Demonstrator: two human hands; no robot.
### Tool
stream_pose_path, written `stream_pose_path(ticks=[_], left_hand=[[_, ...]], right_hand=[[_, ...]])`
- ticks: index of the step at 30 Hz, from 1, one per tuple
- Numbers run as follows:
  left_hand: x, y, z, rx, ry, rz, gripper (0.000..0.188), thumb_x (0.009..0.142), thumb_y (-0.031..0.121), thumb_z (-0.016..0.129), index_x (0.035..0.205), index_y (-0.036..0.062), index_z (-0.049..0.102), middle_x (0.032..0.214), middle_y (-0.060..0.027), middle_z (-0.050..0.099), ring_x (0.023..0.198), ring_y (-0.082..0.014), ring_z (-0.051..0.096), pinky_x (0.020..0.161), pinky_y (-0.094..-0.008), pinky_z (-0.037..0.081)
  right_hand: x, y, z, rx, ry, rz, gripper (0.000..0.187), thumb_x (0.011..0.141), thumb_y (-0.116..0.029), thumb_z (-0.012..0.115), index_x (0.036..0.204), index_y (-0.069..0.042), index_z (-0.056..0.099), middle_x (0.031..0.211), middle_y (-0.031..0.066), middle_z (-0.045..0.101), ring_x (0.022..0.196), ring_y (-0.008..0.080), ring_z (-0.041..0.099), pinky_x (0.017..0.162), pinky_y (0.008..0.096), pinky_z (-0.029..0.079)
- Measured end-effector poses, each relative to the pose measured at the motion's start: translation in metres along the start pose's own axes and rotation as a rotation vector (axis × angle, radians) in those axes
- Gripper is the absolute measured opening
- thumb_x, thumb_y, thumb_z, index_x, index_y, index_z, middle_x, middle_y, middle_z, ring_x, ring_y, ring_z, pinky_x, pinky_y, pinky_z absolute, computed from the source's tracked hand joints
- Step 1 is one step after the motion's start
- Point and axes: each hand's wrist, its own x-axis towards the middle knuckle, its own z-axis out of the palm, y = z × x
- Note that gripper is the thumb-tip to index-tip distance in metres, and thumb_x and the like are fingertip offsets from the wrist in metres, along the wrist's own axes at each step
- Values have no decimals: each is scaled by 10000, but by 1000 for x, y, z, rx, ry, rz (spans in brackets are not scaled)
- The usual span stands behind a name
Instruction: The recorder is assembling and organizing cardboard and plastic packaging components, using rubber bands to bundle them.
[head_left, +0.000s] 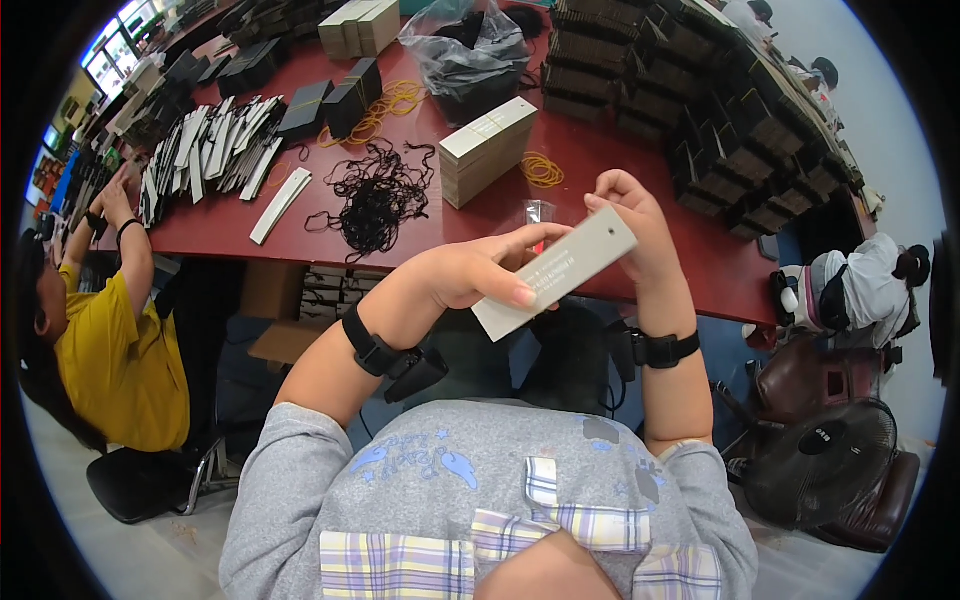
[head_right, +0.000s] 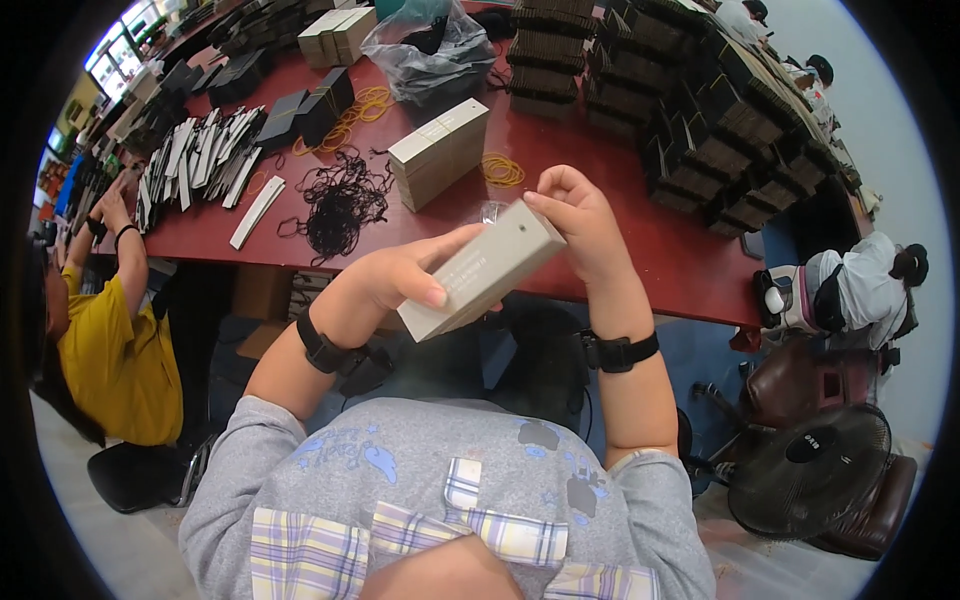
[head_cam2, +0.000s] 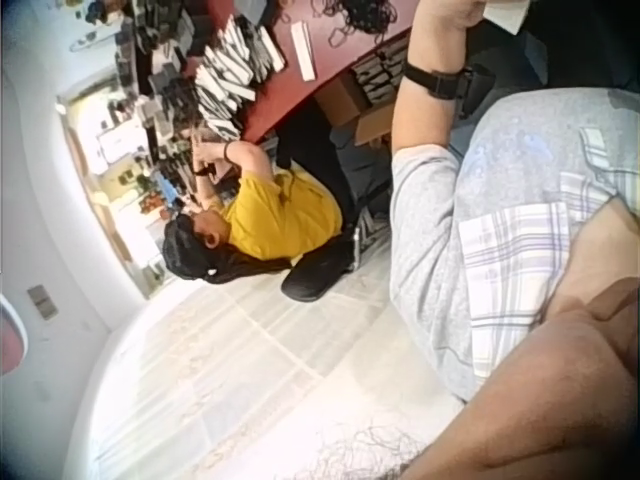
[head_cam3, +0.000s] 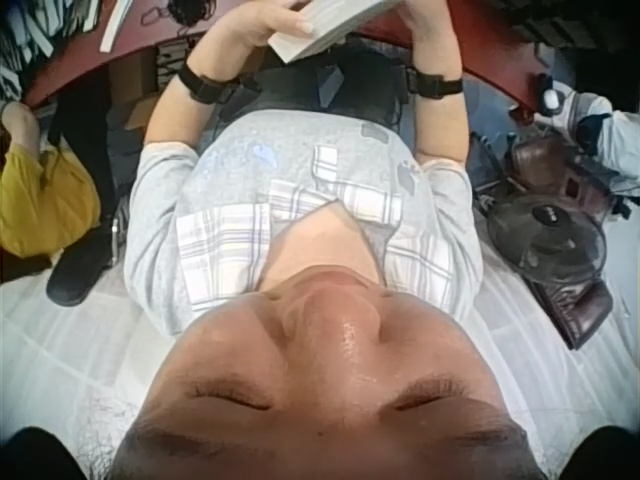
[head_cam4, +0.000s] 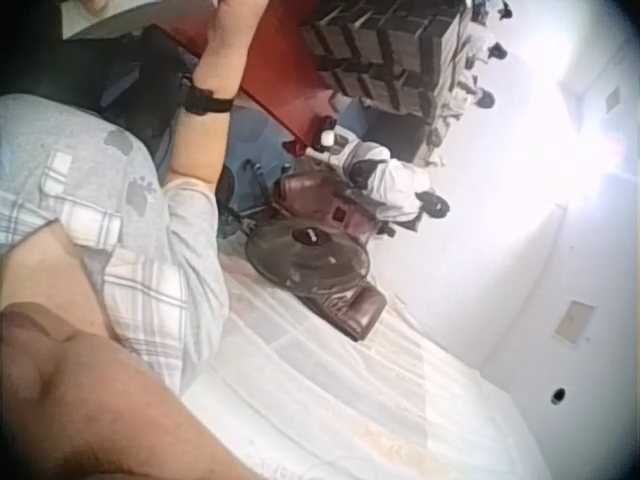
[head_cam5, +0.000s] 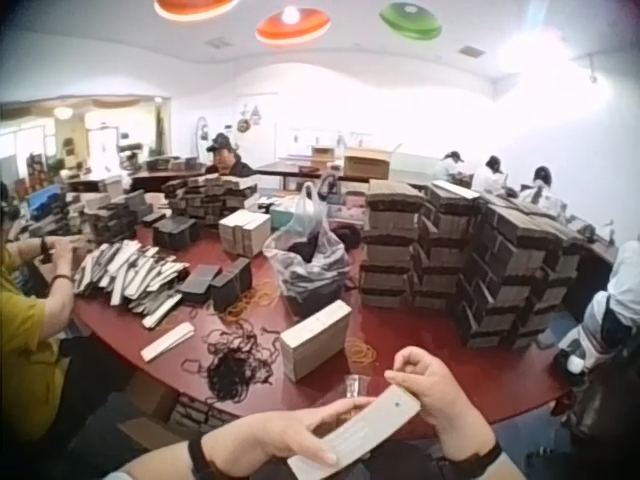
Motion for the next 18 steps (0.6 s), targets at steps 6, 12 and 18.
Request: stream_pose_path(ticks=[6, 12, 18], left_hand=[[-3, -5, -15, -270, -67, 60, 1084, 658, 287, 854, 1501, 34, 221, 1297, -192, 498, 1123, -315, 594, 951, -443, 501], [-4, -16, -28, -148, -27, 11, 1027, 698, 305, 810, 1503, 49, 227, 1313, -198, 490, 1106, -321, 600, 964, -457, 502], [-4, -2, -24, -392, 62, 135, 882, 773, 466, 658, 1448, 3, 329, 1285, -260, 518, 1087, -409, 611, 925, -540, 513]], right_hand=[[-3, -11, -7, 209, 42, -41, 96, 918, -52, 605, 922, -98, 521, 674, -42, 446, 567, 57, 385, 492, 241, 317], [8, -17, -24, 410, 54, -245, 71, 936, -35, 566, 949, -94, 529, 635, -36, 396, 513, 77, 346, 493, 238, 319], [39, -10, -27, -471, 252, -15, 142, 929, -145, 613, 989, -18, 592, 799, 56, 641, 652, 95, 577, 563, 244, 454]])
